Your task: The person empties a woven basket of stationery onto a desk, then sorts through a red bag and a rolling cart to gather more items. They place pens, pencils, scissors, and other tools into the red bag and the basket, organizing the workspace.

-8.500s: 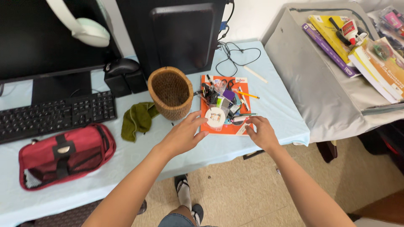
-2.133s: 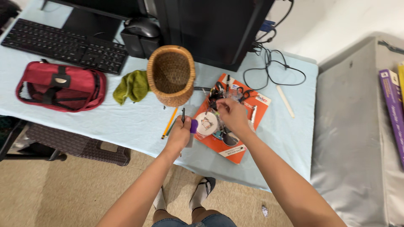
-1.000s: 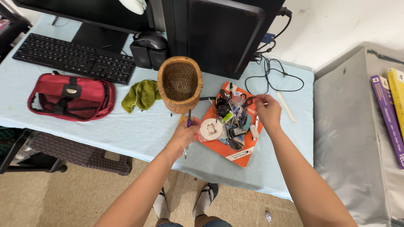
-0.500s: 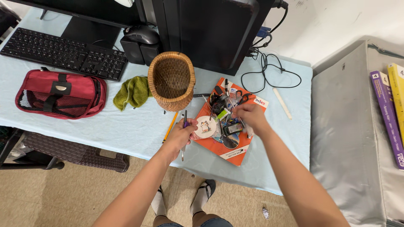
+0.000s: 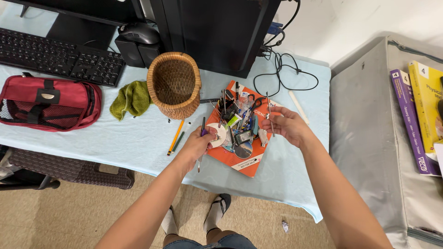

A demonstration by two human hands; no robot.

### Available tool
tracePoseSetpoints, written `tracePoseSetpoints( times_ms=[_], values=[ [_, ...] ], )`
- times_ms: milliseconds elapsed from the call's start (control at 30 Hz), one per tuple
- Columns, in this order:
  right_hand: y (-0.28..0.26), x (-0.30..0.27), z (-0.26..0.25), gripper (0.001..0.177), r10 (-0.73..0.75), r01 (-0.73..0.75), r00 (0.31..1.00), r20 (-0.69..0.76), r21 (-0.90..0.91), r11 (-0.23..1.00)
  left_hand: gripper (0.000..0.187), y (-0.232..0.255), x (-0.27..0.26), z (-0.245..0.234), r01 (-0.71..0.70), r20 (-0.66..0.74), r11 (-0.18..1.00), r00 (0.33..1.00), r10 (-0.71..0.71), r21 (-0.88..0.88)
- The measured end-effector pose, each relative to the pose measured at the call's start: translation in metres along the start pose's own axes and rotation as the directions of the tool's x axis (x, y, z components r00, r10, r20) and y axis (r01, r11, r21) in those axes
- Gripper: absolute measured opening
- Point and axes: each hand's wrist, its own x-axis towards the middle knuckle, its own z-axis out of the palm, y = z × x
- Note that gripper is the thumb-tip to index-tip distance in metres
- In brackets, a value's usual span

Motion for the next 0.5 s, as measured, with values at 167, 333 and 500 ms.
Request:
tracePoseSetpoints(
  times_ms=[167,333,500],
  values=[
    [0.009,0.007,-0.003,0.028,-0.030,0.032,0.999,-0.031,0.056,0.998,0.019,-0.003,0.002,0.000,0.001,0.002,1.000,1.000,-0.001,0.001],
    [0.042,0.040,-0.001,0.021,-0.116,0.109,0.984,-0.135,-0.054,0.993,0.019,-0.005,0.003,-0.002,0.001,-0.001,1.000,1.000,-0.001,-0.020],
    [0.058,0.055,0.026,0.026,-0.253,0.082,0.926,-0.279,-0.509,0.857,0.018,-0.002,0.000,-0.004,-0.012,0.022,0.995,1.000,0.014,-0.102]
  ],
)
